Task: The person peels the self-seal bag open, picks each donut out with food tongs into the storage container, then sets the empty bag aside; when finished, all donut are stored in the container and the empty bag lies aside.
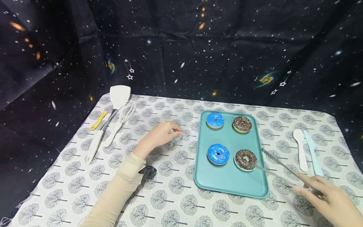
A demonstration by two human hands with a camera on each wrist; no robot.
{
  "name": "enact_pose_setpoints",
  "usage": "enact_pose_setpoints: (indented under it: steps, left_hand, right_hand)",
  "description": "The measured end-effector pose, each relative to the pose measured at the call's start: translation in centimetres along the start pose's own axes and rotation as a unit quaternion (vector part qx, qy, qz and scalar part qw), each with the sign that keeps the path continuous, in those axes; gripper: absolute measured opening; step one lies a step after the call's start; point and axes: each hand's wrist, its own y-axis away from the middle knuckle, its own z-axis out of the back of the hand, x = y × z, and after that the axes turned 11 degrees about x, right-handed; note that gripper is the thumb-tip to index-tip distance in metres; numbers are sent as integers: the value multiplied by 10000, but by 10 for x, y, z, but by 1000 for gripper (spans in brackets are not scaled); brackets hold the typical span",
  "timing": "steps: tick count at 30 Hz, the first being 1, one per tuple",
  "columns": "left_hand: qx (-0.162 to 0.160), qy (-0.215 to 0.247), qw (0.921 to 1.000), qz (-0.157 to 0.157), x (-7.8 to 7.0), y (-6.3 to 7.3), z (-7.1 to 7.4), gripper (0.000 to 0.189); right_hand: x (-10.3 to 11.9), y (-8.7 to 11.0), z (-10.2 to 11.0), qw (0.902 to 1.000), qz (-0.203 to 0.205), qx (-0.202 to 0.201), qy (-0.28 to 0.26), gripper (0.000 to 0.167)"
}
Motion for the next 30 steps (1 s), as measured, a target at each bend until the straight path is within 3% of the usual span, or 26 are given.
enact_pose_setpoints:
  steps: [4,7,9,11,14,17,22,26,30]
  left_hand:
    - [34,-22,10000,17,0,0,-1,23]
    - [59,-61,10000,41,0,0,-2,23]
    - [18,-109,9999,73,0,-1,-3,23]
    - [-112,-205,9996,140,0,-2,-5,21]
    - [-357,-332,9985,247,0,-3,-7,19]
    - [-496,-486,9970,333,1,-3,-10,17]
    - [-455,-751,9948,519,0,-7,-17,17]
    - [-379,-899,9935,593,-3,-12,-22,18]
    - [-383,-934,9925,692,-5,-17,-25,19]
  right_hand:
    - [4,-10,2,9944,-1005,315,-23,60]
    - [6,-21,0,9742,-1984,965,479,73]
    - [4,-28,-1,9615,-2280,1367,702,77]
    - [1,-37,-4,9551,-2364,1592,815,78]
    - [-2,-49,-9,9561,-2158,1800,834,77]
    - [1,-63,-13,9501,-2042,2180,901,79]
    - [9,-80,-13,9326,-1980,2869,936,73]
    - [15,-80,-11,9135,-2295,3164,1130,70]
    - [17,-76,-13,9056,-2412,3236,1306,65]
